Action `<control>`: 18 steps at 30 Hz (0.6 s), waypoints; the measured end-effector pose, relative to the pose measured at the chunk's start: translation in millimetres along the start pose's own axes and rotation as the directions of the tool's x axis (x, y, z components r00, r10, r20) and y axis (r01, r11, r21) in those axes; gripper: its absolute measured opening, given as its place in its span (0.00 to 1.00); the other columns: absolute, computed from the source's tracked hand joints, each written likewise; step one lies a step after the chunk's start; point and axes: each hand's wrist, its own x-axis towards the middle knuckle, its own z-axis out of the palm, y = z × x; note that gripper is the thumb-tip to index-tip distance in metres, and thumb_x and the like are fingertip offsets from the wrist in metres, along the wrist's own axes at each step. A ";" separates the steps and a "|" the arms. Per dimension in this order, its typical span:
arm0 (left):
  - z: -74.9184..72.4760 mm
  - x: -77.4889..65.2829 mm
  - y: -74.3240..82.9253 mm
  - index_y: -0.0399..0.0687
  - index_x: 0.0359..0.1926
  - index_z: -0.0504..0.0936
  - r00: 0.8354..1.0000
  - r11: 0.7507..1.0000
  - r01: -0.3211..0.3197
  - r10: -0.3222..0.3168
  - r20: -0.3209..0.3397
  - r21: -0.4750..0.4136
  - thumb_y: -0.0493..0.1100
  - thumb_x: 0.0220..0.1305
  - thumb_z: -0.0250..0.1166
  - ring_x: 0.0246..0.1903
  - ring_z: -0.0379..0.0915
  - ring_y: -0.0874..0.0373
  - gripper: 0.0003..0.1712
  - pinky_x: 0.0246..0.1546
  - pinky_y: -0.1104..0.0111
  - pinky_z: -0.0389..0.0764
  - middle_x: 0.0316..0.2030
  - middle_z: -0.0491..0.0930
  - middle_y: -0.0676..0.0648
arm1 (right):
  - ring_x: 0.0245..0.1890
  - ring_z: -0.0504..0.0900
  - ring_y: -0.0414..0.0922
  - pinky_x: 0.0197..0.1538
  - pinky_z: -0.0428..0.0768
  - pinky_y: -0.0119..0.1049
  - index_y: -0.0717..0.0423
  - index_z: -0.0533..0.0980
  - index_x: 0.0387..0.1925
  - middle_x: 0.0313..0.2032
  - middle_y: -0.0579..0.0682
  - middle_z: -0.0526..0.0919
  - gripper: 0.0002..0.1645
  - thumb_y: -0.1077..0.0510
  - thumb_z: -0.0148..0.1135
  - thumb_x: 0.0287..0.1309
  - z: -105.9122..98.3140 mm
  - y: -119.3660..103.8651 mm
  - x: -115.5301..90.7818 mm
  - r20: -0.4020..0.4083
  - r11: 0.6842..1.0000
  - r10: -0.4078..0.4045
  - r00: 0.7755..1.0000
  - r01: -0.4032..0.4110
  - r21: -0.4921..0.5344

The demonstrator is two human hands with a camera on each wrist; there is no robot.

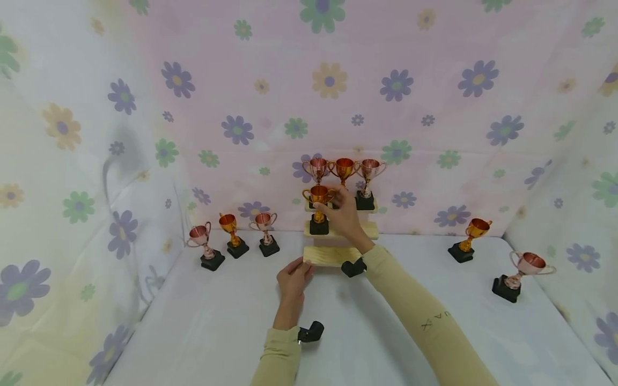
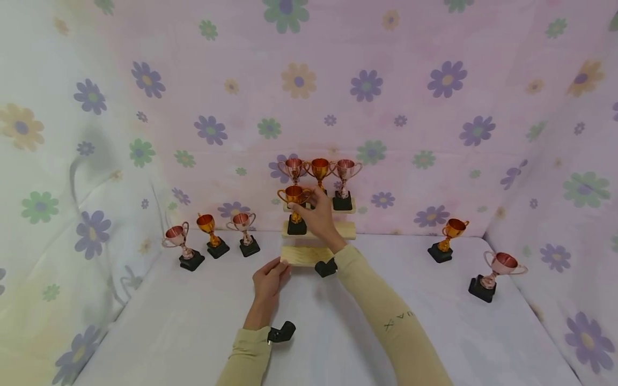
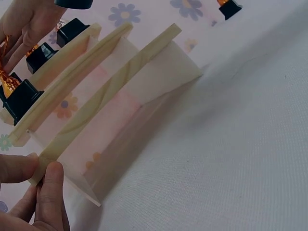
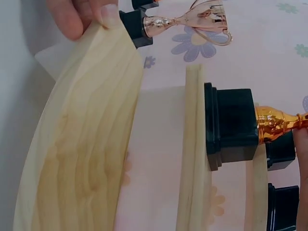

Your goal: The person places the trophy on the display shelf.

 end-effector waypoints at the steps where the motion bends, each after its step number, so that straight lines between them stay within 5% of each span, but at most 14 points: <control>1: 0.1 -0.4 0.1 0.22 0.57 0.77 1.000 1.000 -0.005 0.005 0.003 -0.002 0.27 0.64 0.65 0.36 0.83 0.58 0.21 0.46 0.66 0.88 0.46 0.82 0.34 | 0.47 0.83 0.56 0.55 0.81 0.61 0.77 0.72 0.57 0.51 0.73 0.81 0.27 0.73 0.70 0.57 -0.4 0.5 0.0 0.002 1.000 -0.004 1.000 0.004 0.005; 10: 2.2 -2.4 -0.6 0.23 0.58 0.77 1.000 1.000 -0.007 0.007 0.005 -0.011 0.27 0.65 0.65 0.36 0.83 0.58 0.21 0.44 0.69 0.88 0.44 0.82 0.36 | 0.48 0.83 0.60 0.44 0.86 0.27 0.74 0.72 0.59 0.51 0.71 0.81 0.29 0.72 0.71 0.57 -0.8 1.6 -5.8 -0.033 0.999 0.022 0.999 -0.022 0.025; 18: 3.6 -2.9 0.0 0.22 0.58 0.77 1.000 1.000 -0.007 0.007 -0.015 -0.020 0.26 0.64 0.66 0.34 0.83 0.59 0.21 0.42 0.69 0.89 0.43 0.82 0.37 | 0.56 0.79 0.68 0.57 0.85 0.45 0.71 0.68 0.67 0.56 0.71 0.76 0.37 0.75 0.70 0.55 -10.3 29.0 -10.7 -0.028 0.997 0.054 0.998 -0.053 0.059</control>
